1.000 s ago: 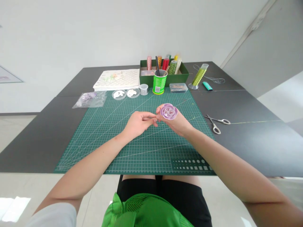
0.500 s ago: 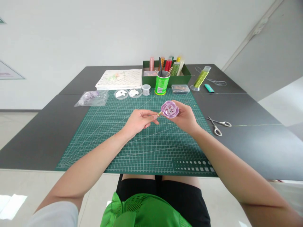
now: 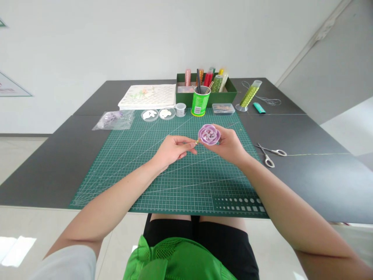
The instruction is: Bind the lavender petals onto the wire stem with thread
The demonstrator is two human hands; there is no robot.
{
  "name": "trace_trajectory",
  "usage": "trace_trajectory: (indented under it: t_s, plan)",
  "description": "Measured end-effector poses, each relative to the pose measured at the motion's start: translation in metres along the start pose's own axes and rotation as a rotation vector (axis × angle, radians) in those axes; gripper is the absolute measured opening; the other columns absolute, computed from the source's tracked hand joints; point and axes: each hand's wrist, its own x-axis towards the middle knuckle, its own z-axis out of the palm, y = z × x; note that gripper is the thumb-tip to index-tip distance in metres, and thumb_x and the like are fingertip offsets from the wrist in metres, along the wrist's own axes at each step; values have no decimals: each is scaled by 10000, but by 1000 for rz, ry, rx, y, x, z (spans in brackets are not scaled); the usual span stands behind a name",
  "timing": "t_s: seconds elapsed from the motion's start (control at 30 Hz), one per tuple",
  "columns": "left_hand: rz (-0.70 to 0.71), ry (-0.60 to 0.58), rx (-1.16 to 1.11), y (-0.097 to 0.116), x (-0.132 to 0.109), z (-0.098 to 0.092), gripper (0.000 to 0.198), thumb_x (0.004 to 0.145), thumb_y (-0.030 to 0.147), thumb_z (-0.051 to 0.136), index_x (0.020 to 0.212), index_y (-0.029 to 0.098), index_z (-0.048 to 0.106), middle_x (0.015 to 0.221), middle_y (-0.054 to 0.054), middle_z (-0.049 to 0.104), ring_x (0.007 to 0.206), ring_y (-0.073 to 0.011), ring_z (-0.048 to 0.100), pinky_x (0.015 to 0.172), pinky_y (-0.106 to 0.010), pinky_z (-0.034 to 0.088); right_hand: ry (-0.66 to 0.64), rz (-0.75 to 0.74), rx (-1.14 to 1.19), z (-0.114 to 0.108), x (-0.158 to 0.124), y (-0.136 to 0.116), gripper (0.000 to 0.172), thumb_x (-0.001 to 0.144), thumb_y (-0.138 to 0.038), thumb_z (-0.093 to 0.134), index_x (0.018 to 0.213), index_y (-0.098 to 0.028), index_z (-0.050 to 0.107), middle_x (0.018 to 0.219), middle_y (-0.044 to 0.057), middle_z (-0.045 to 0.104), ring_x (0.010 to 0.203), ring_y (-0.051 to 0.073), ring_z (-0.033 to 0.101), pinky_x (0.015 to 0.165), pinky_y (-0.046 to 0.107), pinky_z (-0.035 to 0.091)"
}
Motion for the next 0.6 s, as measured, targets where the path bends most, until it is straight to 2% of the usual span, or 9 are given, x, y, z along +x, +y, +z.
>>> trace_trajectory:
  t_s: [0.27, 0.37, 0.43, 0.5, 0.6]
  plan:
    - [-9, -21, 19, 0, -1, -1, 228, 835, 287, 747, 976, 122, 818, 759, -99, 772, 432, -37, 379, 400, -190, 241, -46, 21, 21, -2, 1, -1, 235, 822, -361, 782, 993, -215, 713, 971, 58, 741, 893, 243, 685, 851, 402, 531]
    - [-19, -22, 14, 1, -2, -2, 237, 830, 296, 749, 976, 122, 816, 767, -103, 772, 439, -37, 379, 404, -187, 238, -44, 36, 73, 0, 2, -2, 223, 824, -374, 786, 961, -214, 712, 969, 61, 741, 918, 246, 691, 893, 430, 534]
    - [-28, -15, 7, 3, -2, -2, 248, 824, 301, 750, 986, 124, 815, 772, -103, 772, 440, -36, 375, 406, -187, 237, -22, 59, 180, 3, 4, -1, 255, 804, -400, 806, 942, -218, 693, 971, 54, 731, 932, 237, 687, 900, 429, 547]
    - [-15, -6, -1, 3, -2, -3, 264, 823, 315, 752, 1001, 129, 813, 780, -101, 772, 441, -34, 376, 409, -187, 238, -19, 105, 341, 7, 6, 1, 364, 758, -424, 844, 1007, -230, 664, 1016, 50, 722, 966, 227, 682, 901, 417, 565]
    - [28, 17, -2, 3, -2, -4, 268, 831, 330, 744, 1005, 136, 810, 782, -93, 768, 449, -34, 391, 417, -185, 241, -133, 210, 557, 16, 6, 3, 525, 737, -434, 858, 1161, -246, 611, 1133, 60, 708, 1002, 206, 679, 889, 383, 579]
